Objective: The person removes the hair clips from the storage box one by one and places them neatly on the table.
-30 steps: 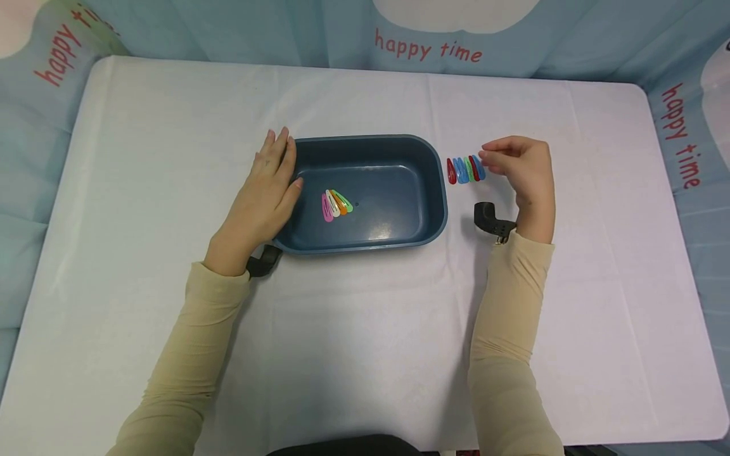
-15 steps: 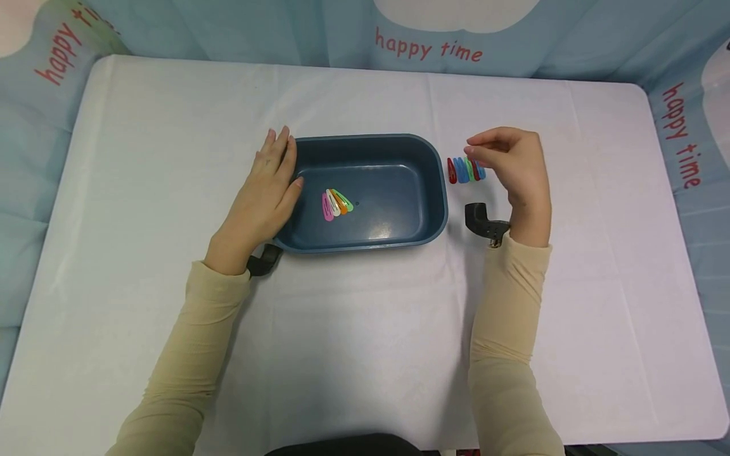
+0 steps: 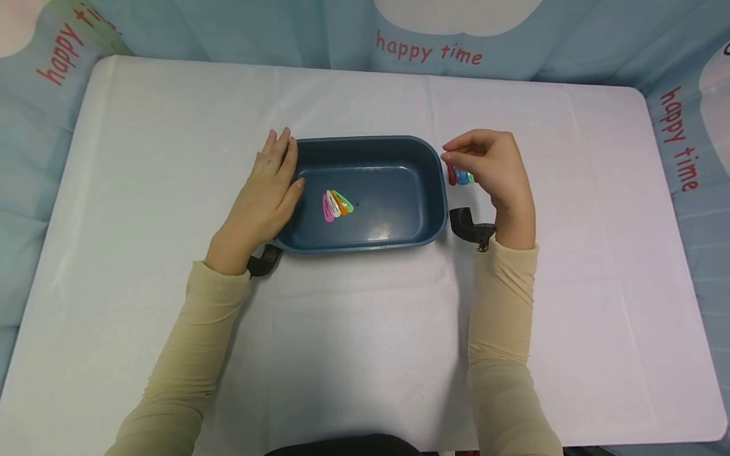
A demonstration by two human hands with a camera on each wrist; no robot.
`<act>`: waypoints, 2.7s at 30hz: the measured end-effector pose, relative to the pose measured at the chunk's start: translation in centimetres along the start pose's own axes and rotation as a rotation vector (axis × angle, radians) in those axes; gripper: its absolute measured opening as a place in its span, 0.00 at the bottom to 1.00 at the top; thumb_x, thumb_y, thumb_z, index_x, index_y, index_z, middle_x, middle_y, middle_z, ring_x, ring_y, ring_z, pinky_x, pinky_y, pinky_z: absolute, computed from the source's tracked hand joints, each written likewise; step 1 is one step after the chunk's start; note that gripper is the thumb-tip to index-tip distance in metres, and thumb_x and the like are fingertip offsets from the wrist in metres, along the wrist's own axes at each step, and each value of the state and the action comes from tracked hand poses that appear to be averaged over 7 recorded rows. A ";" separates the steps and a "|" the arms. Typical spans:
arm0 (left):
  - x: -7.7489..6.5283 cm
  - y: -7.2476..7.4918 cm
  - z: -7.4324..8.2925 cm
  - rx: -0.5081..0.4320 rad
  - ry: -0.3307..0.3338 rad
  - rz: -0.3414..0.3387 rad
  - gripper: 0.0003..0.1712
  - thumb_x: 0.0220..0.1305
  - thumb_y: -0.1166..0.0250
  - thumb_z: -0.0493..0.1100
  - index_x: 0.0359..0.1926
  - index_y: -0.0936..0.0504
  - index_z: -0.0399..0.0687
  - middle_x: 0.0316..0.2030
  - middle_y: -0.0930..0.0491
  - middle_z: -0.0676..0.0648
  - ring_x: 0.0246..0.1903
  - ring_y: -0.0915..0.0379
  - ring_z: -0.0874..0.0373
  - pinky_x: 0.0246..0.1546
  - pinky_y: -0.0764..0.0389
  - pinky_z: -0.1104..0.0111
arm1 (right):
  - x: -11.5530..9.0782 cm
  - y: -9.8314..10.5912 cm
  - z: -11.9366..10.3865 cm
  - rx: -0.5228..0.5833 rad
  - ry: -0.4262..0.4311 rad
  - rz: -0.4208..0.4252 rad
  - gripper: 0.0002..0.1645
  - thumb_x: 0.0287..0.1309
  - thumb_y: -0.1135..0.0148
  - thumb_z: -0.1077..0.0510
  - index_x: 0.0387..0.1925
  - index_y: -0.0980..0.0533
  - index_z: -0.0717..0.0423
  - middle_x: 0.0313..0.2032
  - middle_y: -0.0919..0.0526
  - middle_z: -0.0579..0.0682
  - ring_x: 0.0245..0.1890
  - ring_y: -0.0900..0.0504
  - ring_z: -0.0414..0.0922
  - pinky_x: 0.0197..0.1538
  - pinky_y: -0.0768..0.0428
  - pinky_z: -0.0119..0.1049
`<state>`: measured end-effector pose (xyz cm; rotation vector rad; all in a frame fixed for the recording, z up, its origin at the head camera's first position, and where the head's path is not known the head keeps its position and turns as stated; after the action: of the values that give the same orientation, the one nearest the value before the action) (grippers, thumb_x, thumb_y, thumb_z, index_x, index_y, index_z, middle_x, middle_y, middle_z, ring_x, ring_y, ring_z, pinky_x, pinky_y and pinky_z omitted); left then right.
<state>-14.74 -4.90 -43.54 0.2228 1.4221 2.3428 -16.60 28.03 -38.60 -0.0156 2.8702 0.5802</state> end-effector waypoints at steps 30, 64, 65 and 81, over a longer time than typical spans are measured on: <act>-0.2 0.0 0.0 0.002 0.003 0.006 0.35 0.73 0.60 0.51 0.73 0.56 0.37 0.74 0.64 0.43 0.71 0.79 0.54 0.68 0.64 0.56 | 0.8 -7.8 -2.9 -0.222 0.123 -0.327 0.09 0.56 0.36 0.64 0.36 0.19 0.68 0.31 0.17 0.50 0.32 0.20 0.43 0.38 0.25 0.28; -0.2 0.3 -0.3 -0.002 0.004 0.011 0.36 0.73 0.61 0.51 0.73 0.57 0.36 0.74 0.64 0.42 0.71 0.79 0.53 0.68 0.64 0.55 | 3.1 -13.5 -1.5 -0.483 -0.008 -0.631 0.06 0.54 0.34 0.64 0.34 0.18 0.63 0.32 0.16 0.54 0.32 0.21 0.46 0.39 0.23 0.37; -0.2 0.3 -0.3 -0.003 0.004 0.012 0.36 0.73 0.61 0.51 0.73 0.57 0.36 0.74 0.64 0.42 0.71 0.79 0.53 0.68 0.64 0.55 | 3.2 -13.6 -1.5 -0.490 -0.010 -0.636 0.06 0.54 0.34 0.64 0.34 0.18 0.63 0.32 0.16 0.54 0.32 0.20 0.46 0.39 0.23 0.37; -0.2 0.1 -0.1 -0.013 0.008 0.013 0.36 0.73 0.60 0.51 0.72 0.57 0.36 0.74 0.64 0.42 0.71 0.79 0.53 0.68 0.64 0.55 | 3.4 -14.0 -1.6 -0.549 -0.004 -0.673 0.06 0.50 0.30 0.60 0.26 0.18 0.60 0.24 0.17 0.50 0.24 0.21 0.43 0.30 0.24 0.33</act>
<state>-14.65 -5.09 -43.44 0.2209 1.4130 2.3652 -19.48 14.57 -43.25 -1.0002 2.3697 1.1509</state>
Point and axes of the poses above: each hand's wrist, its own x-axis towards the middle knuckle, its own y-axis out of the back of the hand, z = x × y, the point moved 1 cm from there along x, towards the middle knuckle
